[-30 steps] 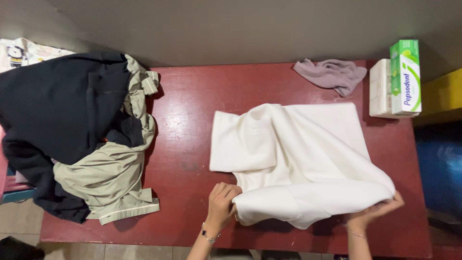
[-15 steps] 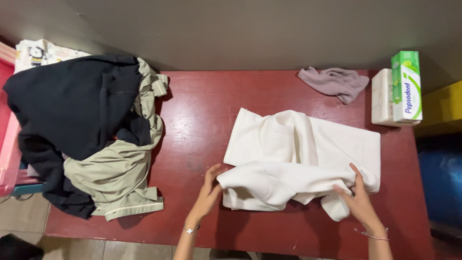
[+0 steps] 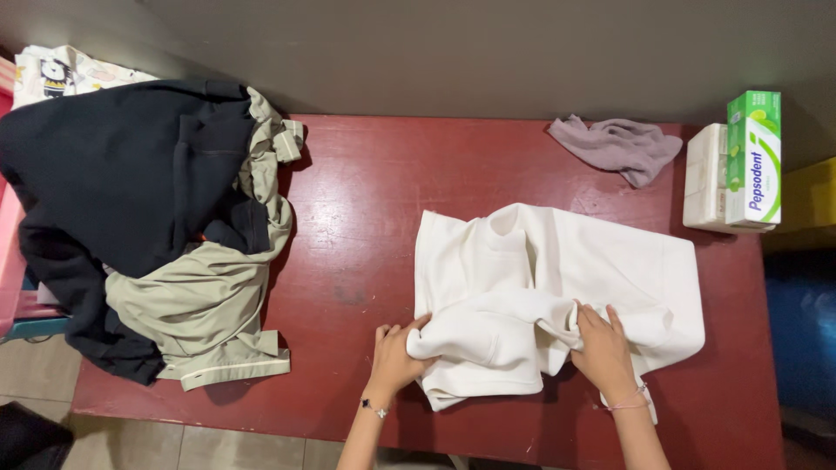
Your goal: The person folds a white long-sleeved shirt on a red table, then places it into an open suitcase. The person also wipes a white rectangular box with a purple cloth.
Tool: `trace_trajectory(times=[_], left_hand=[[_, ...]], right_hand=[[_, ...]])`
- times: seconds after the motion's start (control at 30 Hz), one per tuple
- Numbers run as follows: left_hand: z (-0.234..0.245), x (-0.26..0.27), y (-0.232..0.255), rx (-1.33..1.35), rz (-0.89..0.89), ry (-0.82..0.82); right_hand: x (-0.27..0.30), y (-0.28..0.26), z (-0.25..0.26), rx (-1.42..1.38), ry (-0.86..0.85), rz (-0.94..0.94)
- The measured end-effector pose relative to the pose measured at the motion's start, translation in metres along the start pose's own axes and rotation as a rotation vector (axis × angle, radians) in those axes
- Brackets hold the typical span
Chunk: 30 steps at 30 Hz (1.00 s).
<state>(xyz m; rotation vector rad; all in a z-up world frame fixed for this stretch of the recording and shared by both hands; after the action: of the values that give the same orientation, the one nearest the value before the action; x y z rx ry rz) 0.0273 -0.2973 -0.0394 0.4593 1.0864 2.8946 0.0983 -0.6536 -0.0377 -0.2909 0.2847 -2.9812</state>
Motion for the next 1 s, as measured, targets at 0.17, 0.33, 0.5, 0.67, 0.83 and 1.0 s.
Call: trace_trajectory(times=[0.17, 0.33, 0.5, 0.67, 0.83, 1.0], left_hand=[[0.005, 0.013, 0.02, -0.181, -0.353, 0.233], [-0.001, 0.017, 0.03, -0.201, -0.518, 0.234], [-0.015, 0.022, 0.02, -0.068, -0.416, 0.176], [-0.037, 0.019, 0.006, -0.078, -0.297, 0.182], [-0.043, 0.018, -0.028, 0.311, 0.064, -0.266], [0.013, 0.053, -0.033, 0.407, 0.122, -0.96]], right_hand=[[-0.007, 0.005, -0.001, -0.14, -0.051, -0.064], [-0.006, 0.001, 0.005, -0.13, -0.111, -0.082], [-0.004, -0.004, 0.014, -0.178, -0.058, -0.071], [0.005, -0.003, 0.006, -0.206, 0.031, -0.077], [0.011, 0.02, -0.029, -0.128, -0.231, -0.303], [0.026, 0.041, -0.013, -0.256, -1.212, -0.135]])
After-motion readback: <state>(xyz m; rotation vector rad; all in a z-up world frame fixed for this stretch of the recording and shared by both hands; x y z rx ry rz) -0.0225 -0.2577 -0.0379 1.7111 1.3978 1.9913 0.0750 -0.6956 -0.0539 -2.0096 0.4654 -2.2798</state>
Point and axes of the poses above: each hand's wrist, its own x-axis away from the middle knuckle, its own z-axis out of the back of the hand, y = z × x, the point moved 4 cm from there along -x, towards the middle knuckle, and after that the axes turned 10 degrees about -z, right-handed, at the moved point
